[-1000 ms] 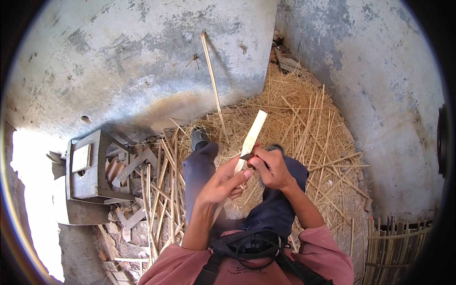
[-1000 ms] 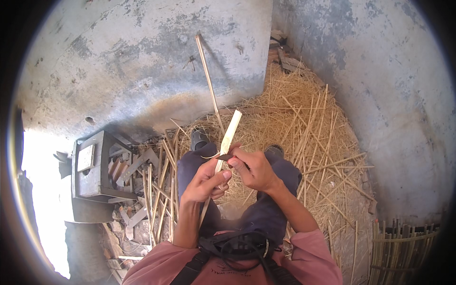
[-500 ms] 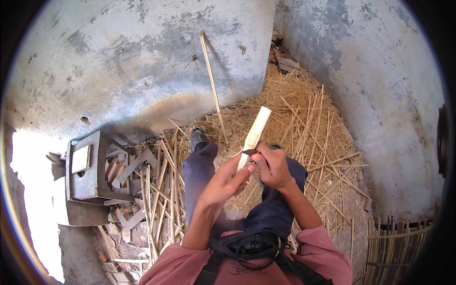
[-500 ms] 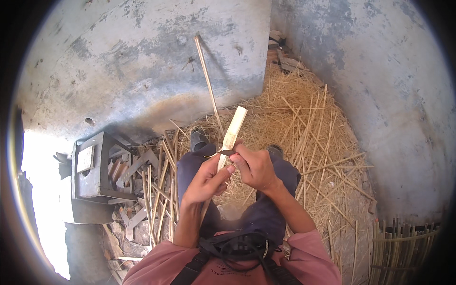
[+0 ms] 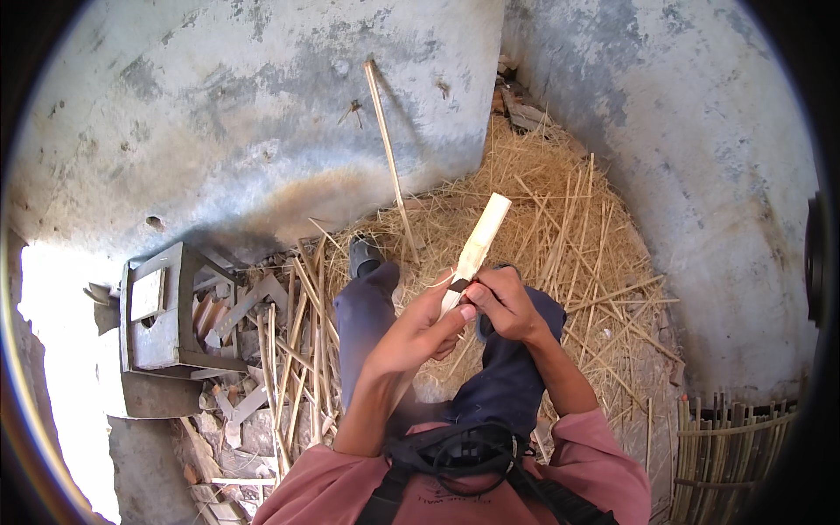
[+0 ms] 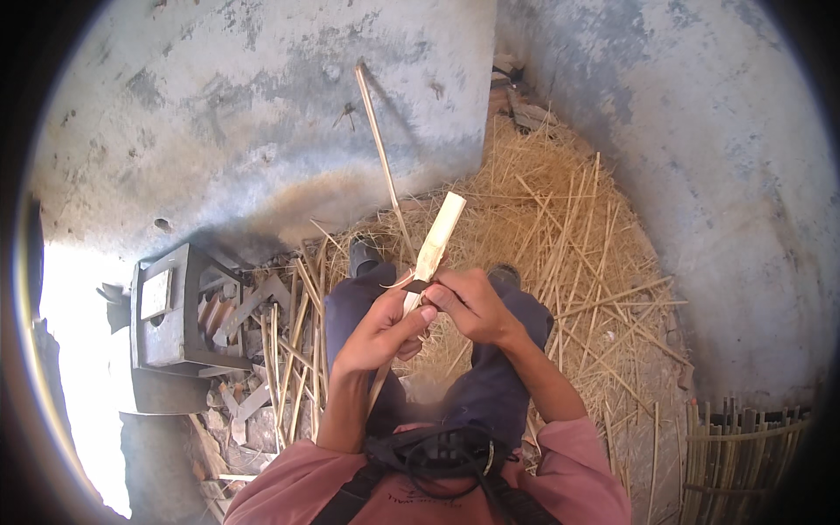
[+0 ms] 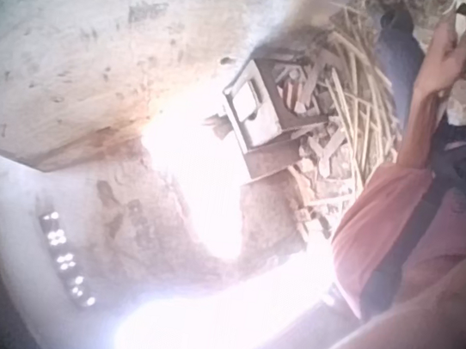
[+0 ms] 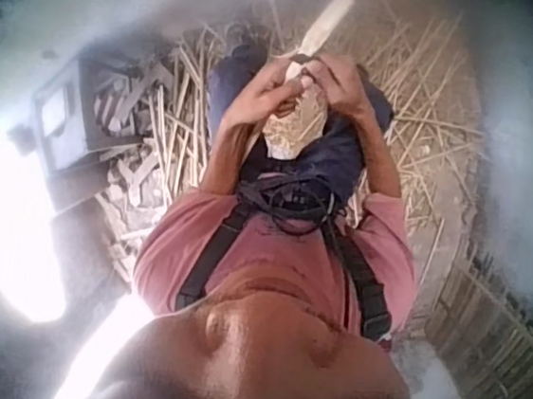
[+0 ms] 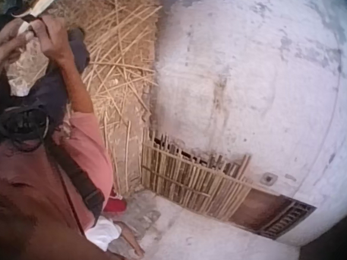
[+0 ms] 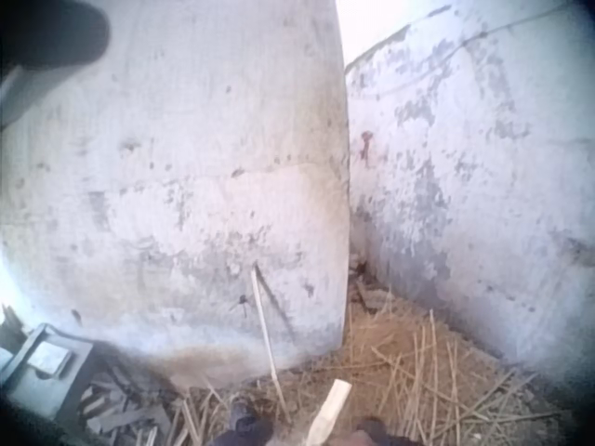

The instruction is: The person whittles a strip of wood using a small red utility knife while seated, removing thin shavings to shape the end of the piece.

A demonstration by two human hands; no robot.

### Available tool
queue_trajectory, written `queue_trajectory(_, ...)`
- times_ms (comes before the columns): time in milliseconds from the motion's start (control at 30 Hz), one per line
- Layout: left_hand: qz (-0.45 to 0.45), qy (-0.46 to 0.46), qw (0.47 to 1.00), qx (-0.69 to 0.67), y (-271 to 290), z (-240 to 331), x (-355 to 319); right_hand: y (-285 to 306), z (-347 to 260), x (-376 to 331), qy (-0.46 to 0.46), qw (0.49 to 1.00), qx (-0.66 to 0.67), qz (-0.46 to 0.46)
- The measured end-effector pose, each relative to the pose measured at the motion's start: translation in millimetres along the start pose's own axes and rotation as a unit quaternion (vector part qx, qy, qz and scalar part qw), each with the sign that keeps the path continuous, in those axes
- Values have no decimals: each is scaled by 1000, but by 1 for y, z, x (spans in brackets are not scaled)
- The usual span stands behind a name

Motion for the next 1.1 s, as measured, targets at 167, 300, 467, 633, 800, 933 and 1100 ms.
queue_trajectory(167, -28, 1, 998, -48, 0, -6, -2, -1, 2, -2, -29, 996, 87, 13)
queue_trajectory(300, -32, -22, 999, -5, 0, -3, -6, -5, 10, -9, -70, 984, 163, 6)
queue_trajectory(467, -38, -37, 998, 15, 8, -7, -10, -5, 17, -13, -84, 978, 191, 14)
queue_trajectory(633, -16, -69, 997, 26, 19, -8, -8, -2, 5, -8, -83, 994, 62, 42)
queue_trajectory(800, -20, -179, 973, 147, 19, 3, -11, -2, 32, -17, -102, 981, 151, 65)
queue_trajectory(933, 19, -95, 995, 23, 34, -5, -17, -4, 24, -12, -147, 970, 173, 83)
queue_trajectory(1100, 100, -61, 992, 50, 53, -22, -23, 2, 22, -14, -132, 984, 71, 97)
Point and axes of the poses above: each hand's wrist, its own x-axis towards the middle knuckle, its own y-axis out of the back of the hand, z = x × y, the point moved 9 cm from there along x, towards the middle knuckle, and after that the axes turned 4 degrees about x, right-handed, at the moved point
